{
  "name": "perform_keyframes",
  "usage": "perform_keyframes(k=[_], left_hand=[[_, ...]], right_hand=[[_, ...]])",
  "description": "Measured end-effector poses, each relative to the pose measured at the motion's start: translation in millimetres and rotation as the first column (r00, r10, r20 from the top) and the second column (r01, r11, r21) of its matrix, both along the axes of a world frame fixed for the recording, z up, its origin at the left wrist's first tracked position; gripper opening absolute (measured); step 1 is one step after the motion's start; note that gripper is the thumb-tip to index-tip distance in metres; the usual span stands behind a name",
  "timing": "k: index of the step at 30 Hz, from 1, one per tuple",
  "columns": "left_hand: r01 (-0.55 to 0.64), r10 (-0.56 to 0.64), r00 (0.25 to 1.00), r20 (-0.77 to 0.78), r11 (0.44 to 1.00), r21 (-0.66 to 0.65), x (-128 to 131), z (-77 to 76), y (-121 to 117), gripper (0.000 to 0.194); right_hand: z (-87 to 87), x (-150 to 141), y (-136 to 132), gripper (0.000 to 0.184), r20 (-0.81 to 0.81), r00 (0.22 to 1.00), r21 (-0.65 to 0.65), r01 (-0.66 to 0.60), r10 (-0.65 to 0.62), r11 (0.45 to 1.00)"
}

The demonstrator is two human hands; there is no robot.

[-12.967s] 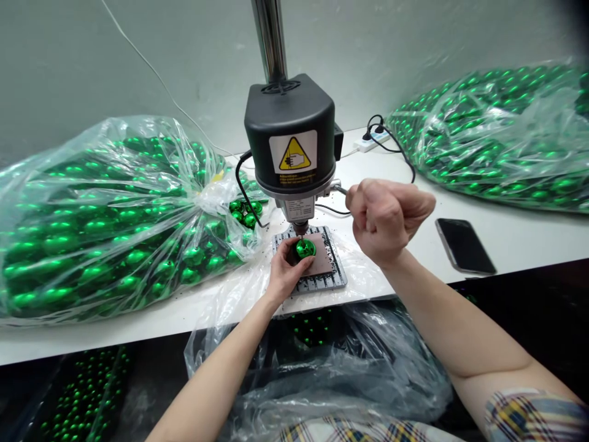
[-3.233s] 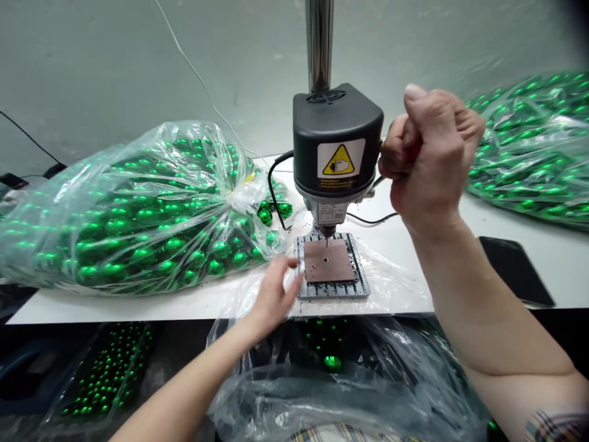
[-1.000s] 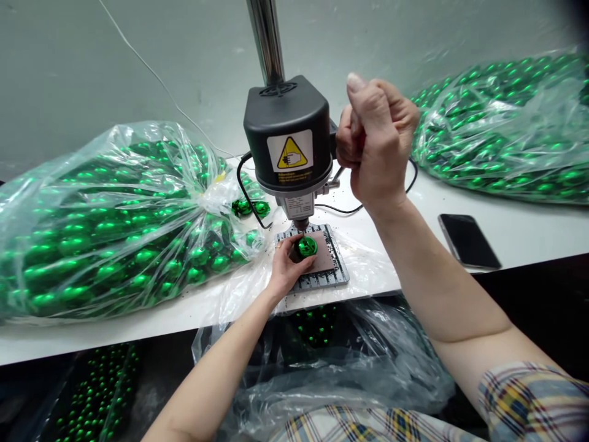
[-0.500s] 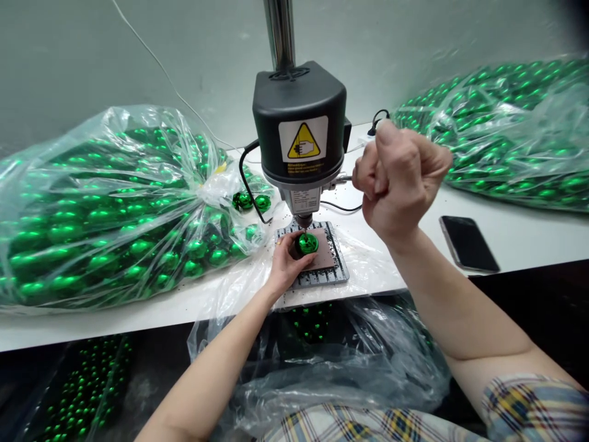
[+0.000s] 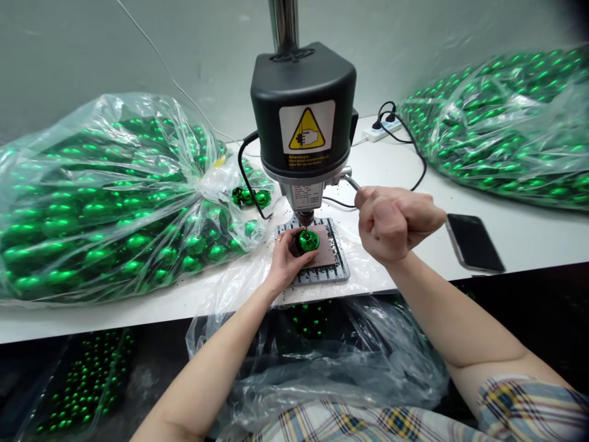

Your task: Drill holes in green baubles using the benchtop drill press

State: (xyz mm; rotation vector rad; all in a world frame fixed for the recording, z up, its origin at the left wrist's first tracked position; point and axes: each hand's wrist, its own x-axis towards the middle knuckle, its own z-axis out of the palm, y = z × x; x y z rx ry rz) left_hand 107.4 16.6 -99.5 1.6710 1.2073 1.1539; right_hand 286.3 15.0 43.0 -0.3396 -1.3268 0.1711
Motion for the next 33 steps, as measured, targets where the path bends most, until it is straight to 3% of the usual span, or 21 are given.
perform_keyframes(k=[4,8,10,13,17,19,22,24,26,27,29,31,33], left_hand=[[0.002,-0.002,1.0,0.02,1.0,-0.021,1,3.0,-2,0.062],[-0.024,0.024,1.0,0.01,1.0,-0.016,1,7.8,-4,0.06],[-0.017,0.017,1.0,0.01,0.999,-0.029,2,8.8,-2,0.061],[0.003,0.002,0.998,0.055,0.995,-0.099,5,12.1,0,0.061],[-0.122,0.122,0.993,0.0,0.991,-0.055,3,29.7,-25,0.051],[-0.123,0.124,0.983,-0.138,0.992,0.009,-5,43.3,-53,0.047],[0.141,-0.147,0.932,-0.331,0.989,-0.043,-27,63.3,-90,0.059],[0.217,-0.239,0.899,-0.368,0.971,-0.102,-45,73.3,-91,0.061],[0.096,-0.122,0.922,-0.367,0.992,-0.087,-64,79.5,-65,0.038],[-0.003,-0.016,0.93,-0.366,0.999,-0.052,-71,81.1,-43,0.025],[-0.188,0.196,0.916,-0.351,0.981,0.058,-83,82.1,10,0.018],[-0.258,0.291,0.895,-0.337,0.956,0.141,-86,81.1,63,0.014],[-0.229,0.275,0.908,-0.317,0.958,0.174,-82,78.9,103,0.014]], right_hand=[[-13.6,1,8,0.054,-0.028,0.998,0.177,-0.048,0.054,0.983],[-18.0,-2,8,0.054,-0.005,0.997,0.218,-0.068,0.071,0.974],[-4.4,-5,6,0.057,-0.082,0.996,0.14,-0.03,0.041,0.99],[37.0,-10,10,0.058,-0.225,0.974,-0.086,-0.042,0.021,0.995],[87.4,-9,30,0.059,-0.251,0.96,-0.35,-0.212,0.126,0.912],[96.0,-6,39,0.06,-0.254,0.954,-0.433,-0.261,0.161,0.863],[94.0,-5,46,0.058,-0.269,0.946,-0.436,-0.286,0.18,0.854],[90.7,-7,47,0.056,-0.297,0.939,-0.403,-0.289,0.175,0.868],[89.3,-9,47,0.055,-0.327,0.929,-0.375,-0.293,0.17,0.879],[89.5,-10,47,0.055,-0.334,0.927,-0.369,-0.295,0.17,0.881],[90.6,-12,46,0.055,-0.345,0.923,-0.359,-0.299,0.172,0.884],[91.9,-12,45,0.052,-0.354,0.918,-0.362,-0.31,0.178,0.879],[92.6,-12,43,0.048,-0.368,0.911,-0.362,-0.324,0.185,0.874]])
